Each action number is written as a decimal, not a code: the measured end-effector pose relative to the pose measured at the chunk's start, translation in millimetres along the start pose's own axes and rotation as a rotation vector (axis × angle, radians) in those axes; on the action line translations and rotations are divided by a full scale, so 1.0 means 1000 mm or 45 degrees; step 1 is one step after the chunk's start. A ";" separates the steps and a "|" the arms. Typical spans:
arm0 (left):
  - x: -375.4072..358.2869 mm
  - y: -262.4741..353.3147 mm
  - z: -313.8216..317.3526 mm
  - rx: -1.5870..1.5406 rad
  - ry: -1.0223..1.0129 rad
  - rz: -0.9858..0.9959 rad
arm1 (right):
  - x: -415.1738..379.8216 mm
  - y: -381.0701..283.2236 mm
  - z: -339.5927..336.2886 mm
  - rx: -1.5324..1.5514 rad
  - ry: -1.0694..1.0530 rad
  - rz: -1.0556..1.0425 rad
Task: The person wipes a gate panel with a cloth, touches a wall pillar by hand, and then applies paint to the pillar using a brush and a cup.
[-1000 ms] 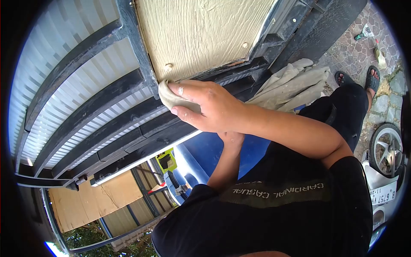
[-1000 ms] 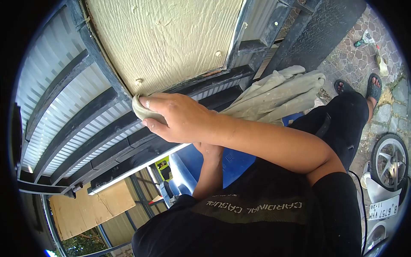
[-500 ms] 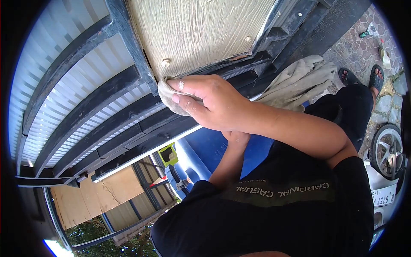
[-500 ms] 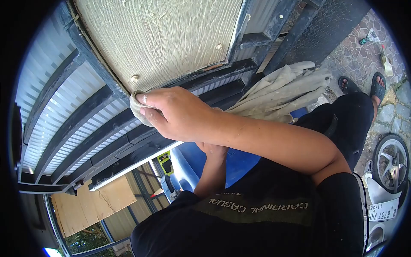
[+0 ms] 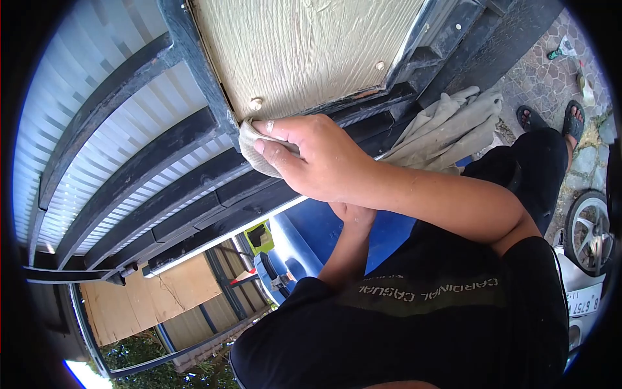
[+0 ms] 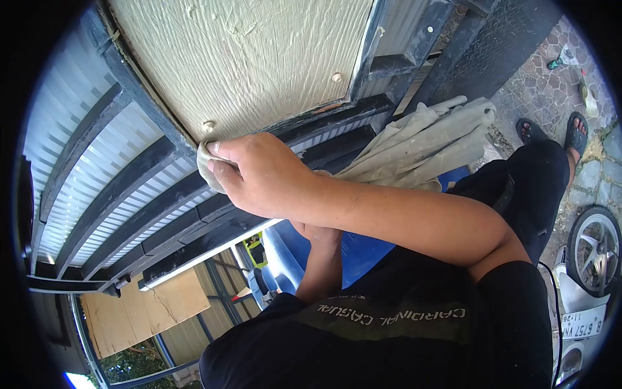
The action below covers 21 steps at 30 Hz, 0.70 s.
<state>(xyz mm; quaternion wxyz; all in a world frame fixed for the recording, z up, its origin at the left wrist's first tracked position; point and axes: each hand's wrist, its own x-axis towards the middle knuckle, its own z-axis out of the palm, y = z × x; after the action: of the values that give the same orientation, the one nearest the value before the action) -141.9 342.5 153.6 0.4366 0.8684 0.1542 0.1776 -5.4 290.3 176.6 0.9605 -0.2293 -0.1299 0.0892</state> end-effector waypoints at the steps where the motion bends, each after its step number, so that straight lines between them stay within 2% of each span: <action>1: -0.001 -0.005 -0.006 -0.006 0.001 0.001 | 0.001 -0.002 0.001 0.039 0.029 0.014; 3: 0.002 -0.012 -0.017 -0.454 -0.031 -0.030 | 0.004 -0.006 0.000 0.067 0.056 0.020; 5: 0.002 -0.011 -0.020 -0.324 -0.083 0.002 | 0.006 -0.009 0.001 0.151 0.053 0.143; 7: -0.001 -0.014 -0.027 -0.187 -0.126 0.032 | 0.007 -0.010 0.002 0.204 0.083 0.124; 9: -0.004 -0.023 -0.040 -0.661 -0.121 -0.088 | 0.007 -0.011 0.003 0.263 0.110 0.110; 10: -0.004 -0.023 -0.040 -0.660 -0.111 -0.085 | 0.007 -0.013 0.003 0.297 0.095 0.164; 12: -0.001 -0.018 -0.036 -0.483 -0.168 -0.018 | 0.005 -0.019 0.002 0.341 0.071 0.225; 15: 0.011 -0.001 -0.015 -0.222 -0.252 0.086 | 0.008 -0.031 -0.003 0.436 0.110 -0.104; 16: 0.012 0.007 -0.009 -0.130 -0.271 0.115 | 0.007 -0.037 -0.010 0.445 0.096 -0.092; 18: 0.015 0.018 0.000 0.042 -0.311 0.188 | 0.002 -0.048 -0.030 0.552 -0.134 0.220; 19: 0.018 0.019 0.004 0.109 -0.348 0.231 | 0.003 -0.051 -0.038 0.382 -0.111 0.277; 20: 0.012 0.018 0.007 0.067 -0.383 0.056 | 0.002 -0.042 -0.032 0.372 0.086 0.235; 21: 0.016 0.015 0.021 0.093 -0.330 0.147 | 0.000 -0.038 -0.039 0.259 0.105 0.286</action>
<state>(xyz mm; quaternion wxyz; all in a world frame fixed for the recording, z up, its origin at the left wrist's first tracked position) -116.7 325.6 156.9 0.4100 0.9068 0.0527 0.0828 10.1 240.8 160.2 0.9673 -0.1475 -0.0543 0.1992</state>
